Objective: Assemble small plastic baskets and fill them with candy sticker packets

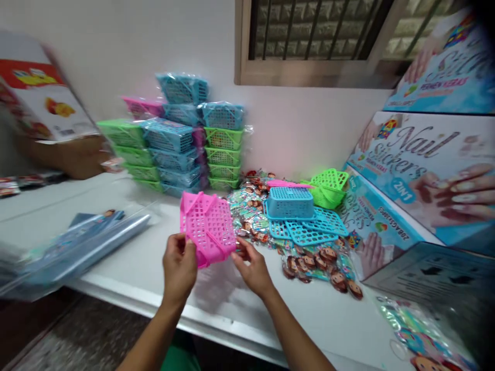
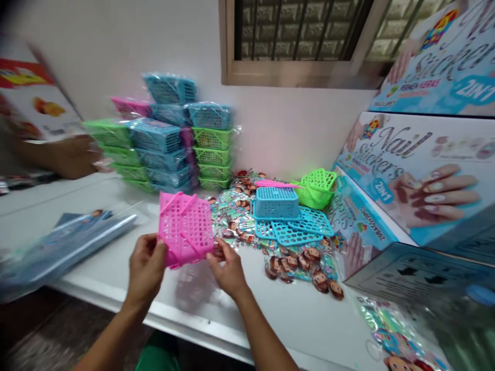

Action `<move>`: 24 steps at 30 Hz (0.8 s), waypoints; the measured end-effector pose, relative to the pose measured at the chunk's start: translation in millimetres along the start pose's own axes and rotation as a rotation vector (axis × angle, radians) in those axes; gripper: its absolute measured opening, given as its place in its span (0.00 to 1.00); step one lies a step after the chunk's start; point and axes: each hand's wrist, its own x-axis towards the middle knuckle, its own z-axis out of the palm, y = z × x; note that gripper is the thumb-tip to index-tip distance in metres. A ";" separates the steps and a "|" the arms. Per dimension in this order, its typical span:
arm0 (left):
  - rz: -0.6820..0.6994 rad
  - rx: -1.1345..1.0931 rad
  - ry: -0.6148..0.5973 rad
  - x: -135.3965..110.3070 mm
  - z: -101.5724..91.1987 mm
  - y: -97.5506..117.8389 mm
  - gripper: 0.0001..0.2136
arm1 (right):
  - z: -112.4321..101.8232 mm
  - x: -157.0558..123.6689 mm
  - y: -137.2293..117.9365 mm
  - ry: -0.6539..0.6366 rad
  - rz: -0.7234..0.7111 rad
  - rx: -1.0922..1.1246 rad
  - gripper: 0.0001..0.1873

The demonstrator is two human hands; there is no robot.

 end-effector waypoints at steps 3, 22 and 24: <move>0.138 0.214 -0.068 -20.8 -13.8 5.4 0.07 | -13.0 -12.7 -6.5 0.042 0.013 -0.053 0.18; 0.090 0.095 -0.415 -66.2 -80.1 -8.3 0.10 | 9.9 11.2 -36.9 -0.188 0.079 -0.214 0.29; 0.068 0.089 -0.446 -67.1 -84.0 -15.2 0.10 | 11.8 7.4 -30.1 -0.172 0.074 -0.217 0.26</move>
